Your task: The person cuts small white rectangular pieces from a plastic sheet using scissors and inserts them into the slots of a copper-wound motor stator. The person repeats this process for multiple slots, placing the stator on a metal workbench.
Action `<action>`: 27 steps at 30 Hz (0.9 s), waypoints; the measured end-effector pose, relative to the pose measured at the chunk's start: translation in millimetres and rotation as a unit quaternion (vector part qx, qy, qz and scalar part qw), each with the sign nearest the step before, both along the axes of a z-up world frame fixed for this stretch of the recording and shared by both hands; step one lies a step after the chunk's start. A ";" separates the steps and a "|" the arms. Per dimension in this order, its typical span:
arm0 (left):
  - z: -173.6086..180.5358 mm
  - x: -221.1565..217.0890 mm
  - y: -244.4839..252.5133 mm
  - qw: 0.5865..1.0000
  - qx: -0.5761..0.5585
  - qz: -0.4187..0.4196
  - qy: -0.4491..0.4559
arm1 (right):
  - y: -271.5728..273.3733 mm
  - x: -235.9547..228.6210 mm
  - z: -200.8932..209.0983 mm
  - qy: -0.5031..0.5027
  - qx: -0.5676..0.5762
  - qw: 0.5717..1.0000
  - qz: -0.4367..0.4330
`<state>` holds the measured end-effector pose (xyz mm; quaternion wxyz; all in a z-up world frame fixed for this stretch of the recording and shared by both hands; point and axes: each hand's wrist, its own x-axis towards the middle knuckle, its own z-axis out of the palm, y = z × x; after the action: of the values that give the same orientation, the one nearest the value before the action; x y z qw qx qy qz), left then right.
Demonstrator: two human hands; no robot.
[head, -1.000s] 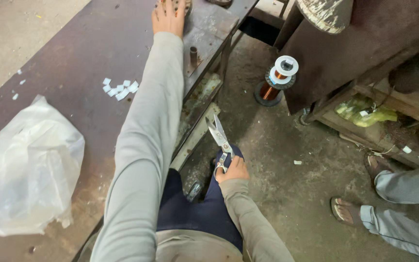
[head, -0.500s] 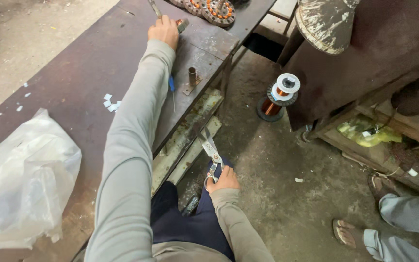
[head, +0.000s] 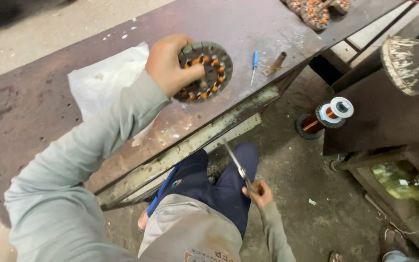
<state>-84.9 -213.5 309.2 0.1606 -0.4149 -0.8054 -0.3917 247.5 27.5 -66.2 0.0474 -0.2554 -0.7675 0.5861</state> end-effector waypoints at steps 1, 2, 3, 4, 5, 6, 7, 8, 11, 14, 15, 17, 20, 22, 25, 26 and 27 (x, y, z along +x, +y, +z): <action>-0.1 19.2 -23.8 0.999 -0.018 0.010 -0.034 | -5.9 25.6 7.7 -0.019 -0.030 0.998 0.057; 0.4 34.7 -43.3 0.997 -0.035 0.021 -0.067 | -14.9 46.0 17.5 0.007 -0.005 0.992 0.125; -0.4 47.0 -59.1 0.998 -0.027 0.011 -0.063 | -24.7 60.4 28.8 0.033 0.018 0.980 0.193; -4.7 58.2 -74.2 0.998 -0.023 -0.003 -0.063 | -35.3 67.4 39.4 -0.010 0.068 0.967 0.246; -10.3 64.9 -87.4 0.998 -0.018 -0.016 -0.063 | -42.7 64.5 48.9 -0.053 0.118 0.946 0.298; -18.9 68.5 -96.1 0.996 -0.006 -0.011 -0.084 | -52.1 63.0 57.7 -0.097 0.164 0.919 0.345; -29.2 70.0 -101.9 0.995 0.007 -0.006 -0.104 | -58.9 60.2 67.1 -0.087 0.167 0.907 0.377; -37.7 67.6 -106.3 0.993 0.020 -0.005 -0.118 | -62.1 50.7 77.3 -0.072 0.173 0.895 0.404; -66.9 61.6 -113.1 0.991 0.068 -0.030 -0.115 | -74.9 29.7 105.1 -0.023 0.282 0.808 0.516; -92.9 52.8 -108.0 0.985 0.093 -0.014 -0.145 | -79.4 4.4 132.0 -0.040 0.278 0.787 0.550; -100.1 49.4 -105.8 0.980 0.101 -0.014 -0.172 | -77.4 -8.6 140.5 -0.056 0.252 0.797 0.546; -110.3 38.8 -100.1 0.968 0.116 -0.017 -0.223 | -59.5 -55.2 159.8 0.011 0.328 0.850 0.412; -127.0 22.4 -87.1 0.960 0.161 -0.020 -0.229 | -36.4 -140.1 175.6 0.204 0.336 0.917 0.065; -137.1 9.3 -76.5 0.941 0.213 -0.043 -0.261 | -19.6 -200.9 179.4 0.270 0.325 0.901 -0.098; -146.0 -6.3 -69.1 0.936 0.217 -0.009 -0.278 | 9.7 -276.3 181.4 0.197 0.437 0.860 -0.176; -148.8 -8.6 -66.6 0.936 0.209 0.012 -0.284 | 21.0 -292.4 178.8 0.154 0.464 0.855 -0.170; -149.7 -13.8 -65.3 0.939 0.207 0.017 -0.275 | 32.1 -307.4 174.9 0.110 0.490 0.849 -0.164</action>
<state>-98.7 -278.8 159.5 0.0218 -0.2347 -0.7266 -0.6454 -59.9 59.6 108.7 0.3464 -0.2549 -0.8916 0.1417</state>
